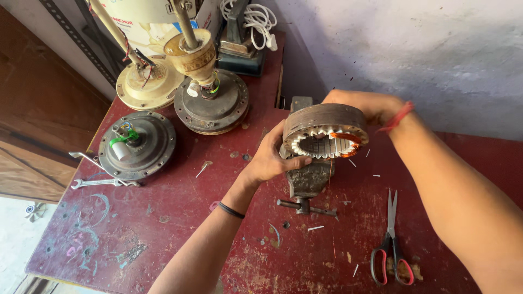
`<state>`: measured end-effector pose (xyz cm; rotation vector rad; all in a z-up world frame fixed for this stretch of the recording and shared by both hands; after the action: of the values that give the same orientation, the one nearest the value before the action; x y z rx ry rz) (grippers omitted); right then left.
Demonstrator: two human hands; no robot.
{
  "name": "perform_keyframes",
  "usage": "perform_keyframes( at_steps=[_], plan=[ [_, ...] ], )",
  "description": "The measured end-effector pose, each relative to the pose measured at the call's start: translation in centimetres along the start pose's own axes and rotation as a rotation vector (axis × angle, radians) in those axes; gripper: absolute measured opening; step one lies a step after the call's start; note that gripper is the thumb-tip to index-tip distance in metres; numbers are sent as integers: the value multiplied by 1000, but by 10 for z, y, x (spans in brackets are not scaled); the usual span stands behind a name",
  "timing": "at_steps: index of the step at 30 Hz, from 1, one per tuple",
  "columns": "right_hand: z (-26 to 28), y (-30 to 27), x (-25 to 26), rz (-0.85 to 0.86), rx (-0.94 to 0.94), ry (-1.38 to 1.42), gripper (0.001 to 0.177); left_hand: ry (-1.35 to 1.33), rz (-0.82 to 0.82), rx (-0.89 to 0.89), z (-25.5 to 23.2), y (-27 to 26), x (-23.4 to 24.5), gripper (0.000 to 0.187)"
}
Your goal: The person winds copper wire around the slots of a motor stator held in a bench vise. They insert white insulating strips between windings, trim excess wire with scissors, and continue winding additional turns. The work is performed on a red workbench with other motor parts nearby.
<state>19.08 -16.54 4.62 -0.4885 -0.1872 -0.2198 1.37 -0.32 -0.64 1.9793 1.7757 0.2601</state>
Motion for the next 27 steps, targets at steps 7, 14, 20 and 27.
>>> perform_keyframes(
  at_steps=[7,14,20,27],
  plan=[
    [1,6,-5,63,3,155,19,21,6,-11,-2,0,-1,80],
    [-9,7,-1,-121,-14,-54,19,113,9,-43,-1,0,-2,84],
    [-7,3,-6,-138,-14,-7,19,165,36,-89,-4,1,-3,81],
    [-15,-36,-32,-593,244,305,20,223,35,-92,-12,0,-6,76]
  ],
)
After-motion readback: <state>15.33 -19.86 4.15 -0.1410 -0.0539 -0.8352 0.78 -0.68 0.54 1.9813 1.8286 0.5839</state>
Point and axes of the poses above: each hand's wrist, its own y-axis towards the middle knuckle, its own x-axis out of the back of the hand, z = x × y, the point moved 3 cm from there along y, towards the middle knuckle, and after that the axes turned 7 degrees about -x, right-handed, at the moved point
